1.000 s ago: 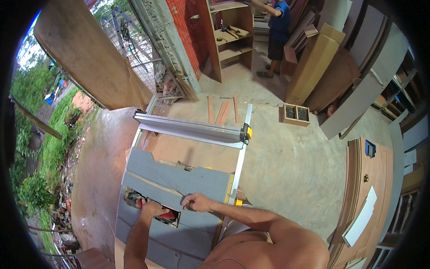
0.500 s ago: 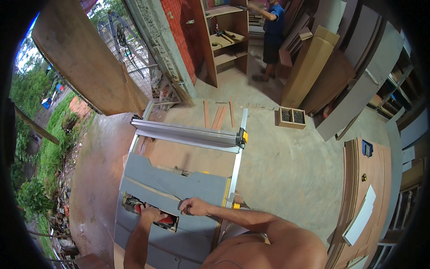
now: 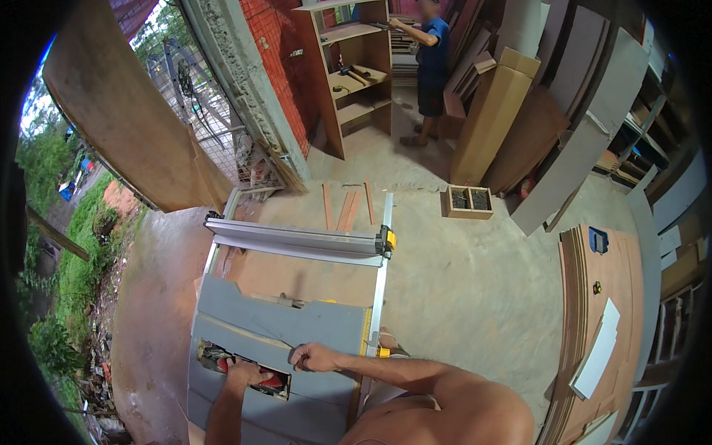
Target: The person removes a circular saw blade from a table saw using a wrench and by hand, carries it to a workbench, selects a different blade, and installs it onto the table saw.
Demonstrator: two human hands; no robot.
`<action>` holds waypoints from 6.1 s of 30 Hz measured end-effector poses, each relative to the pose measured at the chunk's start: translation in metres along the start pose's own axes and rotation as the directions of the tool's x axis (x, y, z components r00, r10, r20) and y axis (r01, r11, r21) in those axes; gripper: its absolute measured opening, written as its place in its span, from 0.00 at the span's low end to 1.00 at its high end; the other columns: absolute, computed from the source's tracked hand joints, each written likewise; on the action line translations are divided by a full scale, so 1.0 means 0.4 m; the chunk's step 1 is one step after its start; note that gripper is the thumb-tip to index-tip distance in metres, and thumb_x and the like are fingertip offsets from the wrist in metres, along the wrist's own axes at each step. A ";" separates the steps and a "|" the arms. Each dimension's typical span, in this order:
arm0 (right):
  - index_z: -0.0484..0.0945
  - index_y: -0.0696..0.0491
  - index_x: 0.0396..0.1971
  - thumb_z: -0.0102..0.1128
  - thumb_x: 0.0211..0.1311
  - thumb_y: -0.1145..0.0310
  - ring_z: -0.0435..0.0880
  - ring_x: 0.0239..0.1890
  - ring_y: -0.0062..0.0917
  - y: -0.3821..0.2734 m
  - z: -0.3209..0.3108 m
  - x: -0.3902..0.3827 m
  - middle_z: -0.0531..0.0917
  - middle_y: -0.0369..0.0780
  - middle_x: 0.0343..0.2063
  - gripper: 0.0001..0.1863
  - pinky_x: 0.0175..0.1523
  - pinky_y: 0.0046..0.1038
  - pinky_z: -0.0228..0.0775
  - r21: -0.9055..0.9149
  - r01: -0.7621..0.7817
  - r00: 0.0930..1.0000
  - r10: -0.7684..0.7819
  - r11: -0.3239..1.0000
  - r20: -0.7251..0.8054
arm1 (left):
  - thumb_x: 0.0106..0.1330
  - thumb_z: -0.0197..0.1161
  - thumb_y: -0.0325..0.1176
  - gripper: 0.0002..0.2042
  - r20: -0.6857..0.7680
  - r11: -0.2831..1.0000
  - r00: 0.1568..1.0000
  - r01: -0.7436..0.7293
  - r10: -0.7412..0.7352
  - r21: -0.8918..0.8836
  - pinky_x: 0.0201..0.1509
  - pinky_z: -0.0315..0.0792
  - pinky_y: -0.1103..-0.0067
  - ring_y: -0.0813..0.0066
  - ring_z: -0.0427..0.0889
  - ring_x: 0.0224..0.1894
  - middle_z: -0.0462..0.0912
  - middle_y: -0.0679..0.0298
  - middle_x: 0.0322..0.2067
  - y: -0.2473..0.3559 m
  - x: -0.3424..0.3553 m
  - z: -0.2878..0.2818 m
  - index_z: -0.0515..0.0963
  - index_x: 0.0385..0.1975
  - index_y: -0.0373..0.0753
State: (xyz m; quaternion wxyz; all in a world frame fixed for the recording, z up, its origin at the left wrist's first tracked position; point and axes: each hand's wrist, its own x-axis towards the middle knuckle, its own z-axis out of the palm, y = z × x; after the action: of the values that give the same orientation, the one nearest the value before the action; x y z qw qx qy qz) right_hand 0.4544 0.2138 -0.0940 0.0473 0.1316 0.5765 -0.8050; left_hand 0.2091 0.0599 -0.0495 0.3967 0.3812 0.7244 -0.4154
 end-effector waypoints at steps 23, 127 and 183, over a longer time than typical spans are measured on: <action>0.83 0.59 0.44 0.56 0.70 0.69 0.86 0.35 0.20 -0.025 0.095 0.051 0.87 0.37 0.28 0.12 0.48 0.26 0.76 -0.210 0.041 0.999 -0.034 0.977 0.038 | 0.67 0.51 0.74 0.42 -0.075 0.999 0.997 0.017 -0.020 -0.037 0.80 0.36 0.46 0.44 0.47 0.81 0.65 0.54 0.75 0.004 -0.009 -0.007 0.76 0.68 0.45; 0.82 0.59 0.38 0.58 0.68 0.71 0.88 0.30 0.22 -0.035 0.092 0.046 0.86 0.38 0.26 0.07 0.40 0.27 0.78 -0.175 0.046 0.999 -0.044 0.984 0.017 | 0.65 0.53 0.75 0.46 -0.022 0.993 0.996 -0.087 0.085 -0.084 0.78 0.53 0.50 0.50 0.64 0.75 0.71 0.52 0.70 -0.022 0.034 -0.008 0.74 0.67 0.36; 0.83 0.58 0.37 0.57 0.68 0.70 0.87 0.30 0.20 -0.005 0.077 0.040 0.86 0.36 0.26 0.08 0.40 0.27 0.77 -0.157 0.089 0.996 -0.084 0.984 0.041 | 0.66 0.51 0.74 0.44 -0.062 1.000 0.998 -0.002 0.001 -0.019 0.78 0.42 0.43 0.43 0.47 0.81 0.61 0.55 0.77 0.002 0.002 -0.017 0.71 0.72 0.46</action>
State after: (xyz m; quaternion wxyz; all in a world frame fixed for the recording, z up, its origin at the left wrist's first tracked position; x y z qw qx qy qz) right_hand 0.4336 0.1865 -0.0872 0.0325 0.0885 0.6430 -0.7601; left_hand 0.2075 0.0667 -0.0481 0.3777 0.3906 0.7401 -0.3964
